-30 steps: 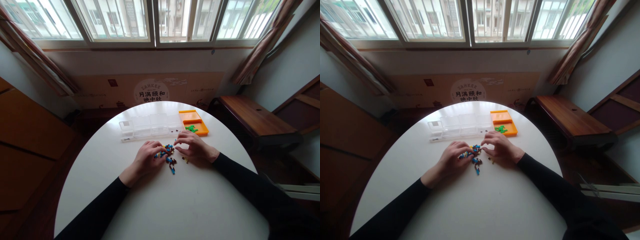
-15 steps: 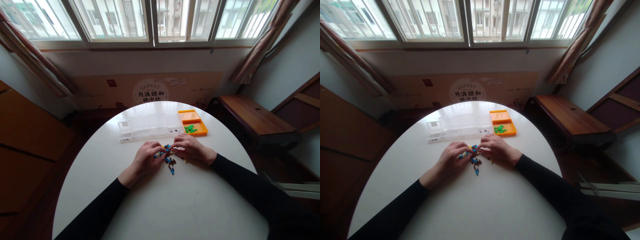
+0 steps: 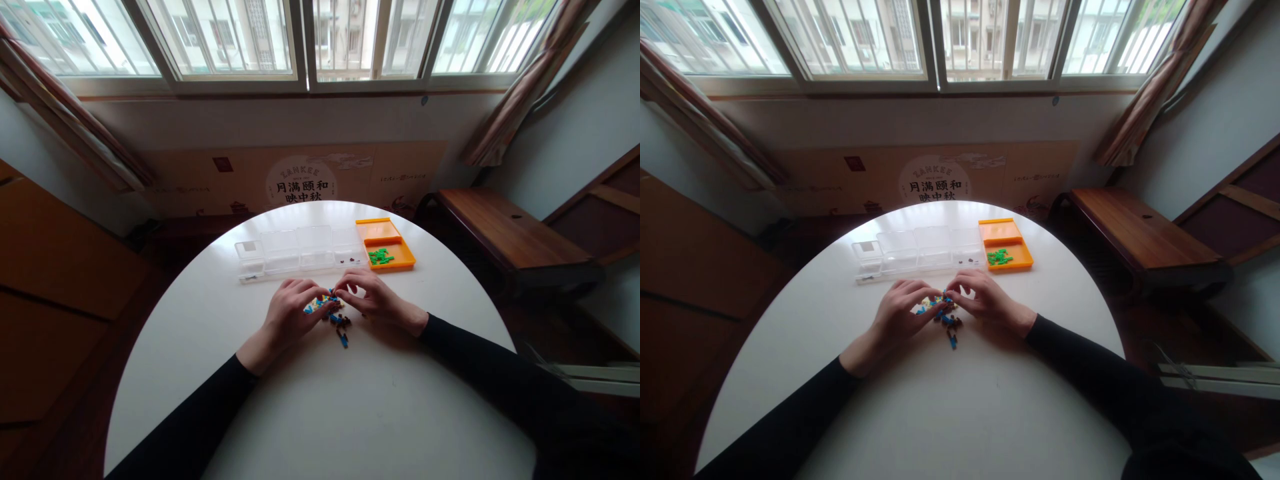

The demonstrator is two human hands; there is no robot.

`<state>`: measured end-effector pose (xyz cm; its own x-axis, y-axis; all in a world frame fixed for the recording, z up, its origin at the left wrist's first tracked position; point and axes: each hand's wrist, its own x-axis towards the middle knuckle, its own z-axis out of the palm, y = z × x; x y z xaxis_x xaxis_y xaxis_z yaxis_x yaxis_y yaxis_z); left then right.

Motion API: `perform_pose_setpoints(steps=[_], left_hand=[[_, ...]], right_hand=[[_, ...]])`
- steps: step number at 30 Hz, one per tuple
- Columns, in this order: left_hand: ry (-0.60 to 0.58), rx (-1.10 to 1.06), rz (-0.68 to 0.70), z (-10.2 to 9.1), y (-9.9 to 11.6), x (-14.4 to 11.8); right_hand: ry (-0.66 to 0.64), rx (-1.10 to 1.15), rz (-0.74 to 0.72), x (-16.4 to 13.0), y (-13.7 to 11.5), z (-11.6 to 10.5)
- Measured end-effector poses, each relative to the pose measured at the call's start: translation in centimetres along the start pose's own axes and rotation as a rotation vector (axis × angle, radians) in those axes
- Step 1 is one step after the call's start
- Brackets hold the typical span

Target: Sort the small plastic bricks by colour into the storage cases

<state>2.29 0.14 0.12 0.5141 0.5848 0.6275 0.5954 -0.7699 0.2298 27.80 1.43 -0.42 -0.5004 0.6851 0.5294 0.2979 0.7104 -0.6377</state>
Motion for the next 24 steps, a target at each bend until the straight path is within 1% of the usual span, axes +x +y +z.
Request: perform_pose_setpoints(steps=[3,8,13,18,21,24], left_hand=[[0.032,0.019,0.014,-0.01,0.10,0.14],[0.040,0.029,0.066,-0.19,0.28,0.34],[0.060,0.039,0.069,-0.23,0.25,0.31],[0.067,0.030,0.071,-0.03,-0.07,0.10],[0.068,0.004,0.043,0.07,-0.34,-0.10],[0.053,-0.011,0.014,0.12,-0.55,-0.26]], right_hand=[[-0.023,0.035,-0.009,0.10,-0.07,0.10],[-0.036,0.039,0.006,0.19,0.06,0.06],[-0.039,0.049,0.014,0.13,0.17,0.13],[-0.022,0.033,0.040,0.03,0.20,0.24],[0.017,0.000,0.053,-0.01,0.19,0.25],[0.053,-0.038,0.020,-0.04,0.18,0.27]])
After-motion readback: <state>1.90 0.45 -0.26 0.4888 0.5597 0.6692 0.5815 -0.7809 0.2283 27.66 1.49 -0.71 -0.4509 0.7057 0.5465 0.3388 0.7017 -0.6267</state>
